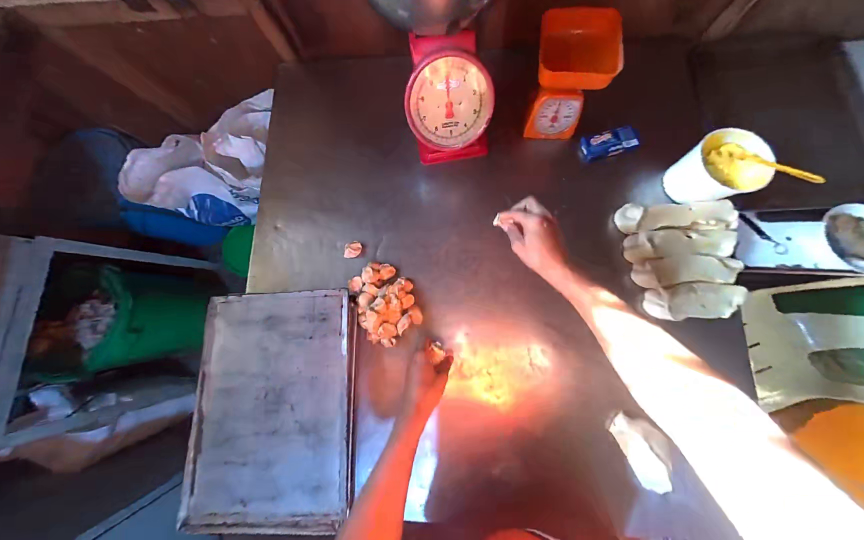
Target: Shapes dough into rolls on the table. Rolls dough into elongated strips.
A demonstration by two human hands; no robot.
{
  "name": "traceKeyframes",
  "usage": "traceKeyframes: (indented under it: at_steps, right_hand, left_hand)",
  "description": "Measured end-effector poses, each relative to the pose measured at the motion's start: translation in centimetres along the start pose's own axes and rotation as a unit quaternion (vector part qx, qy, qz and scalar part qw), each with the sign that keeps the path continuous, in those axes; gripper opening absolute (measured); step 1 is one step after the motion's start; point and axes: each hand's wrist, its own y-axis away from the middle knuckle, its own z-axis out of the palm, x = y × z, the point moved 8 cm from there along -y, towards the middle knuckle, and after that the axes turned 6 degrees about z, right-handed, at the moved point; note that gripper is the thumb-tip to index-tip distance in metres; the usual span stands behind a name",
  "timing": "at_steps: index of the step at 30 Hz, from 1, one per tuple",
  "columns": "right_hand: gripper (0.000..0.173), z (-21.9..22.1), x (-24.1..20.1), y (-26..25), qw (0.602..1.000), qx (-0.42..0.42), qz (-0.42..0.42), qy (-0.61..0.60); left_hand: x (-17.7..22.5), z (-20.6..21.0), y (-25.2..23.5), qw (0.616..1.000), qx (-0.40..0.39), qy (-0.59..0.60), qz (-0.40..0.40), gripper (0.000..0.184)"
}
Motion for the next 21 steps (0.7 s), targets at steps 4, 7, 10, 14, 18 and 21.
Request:
traceKeyframes:
  at_steps: [4, 7, 10, 14, 18, 21]
  right_hand:
    - [0.02, 7.2, 2.1, -9.9, 1.0, -0.005, -0.011, 0.024]
    - [0.022, 11.2, 4.1, -10.7, 0.999, 0.001, -0.004, 0.038]
    - [0.046, 8.9, -0.6, -1.7, 0.998, -0.055, 0.025, 0.023]
    - [0.043, 10.5, -2.2, 15.6, 0.98, -0.178, 0.011, -0.085]
    - [0.025, 4.6, -3.1, 18.2, 0.992, -0.028, -0.039, -0.117]
    - [0.035, 2.9, -4.7, 17.1, 0.998, -0.017, -0.047, -0.032]
  left_hand:
    - [0.1, 1.3, -0.6, 1.0, 0.028, 0.007, 0.009, 0.035]
    - [1.9, 1.5, -1.4, 0.999, 0.024, 0.009, 0.03, 0.043]
    - [4.4, 1.1, -2.7, 0.997, 0.013, 0.038, 0.065, 0.094]
    - [6.7, 1.6, -4.0, 0.985, -0.04, 0.042, 0.162, 0.071]
    - [9.7, 3.0, -3.0, 0.985, -0.139, -0.047, 0.086, 0.027]
    - [13.3, 0.8, -1.8, 0.989, -0.063, -0.123, 0.053, 0.031]
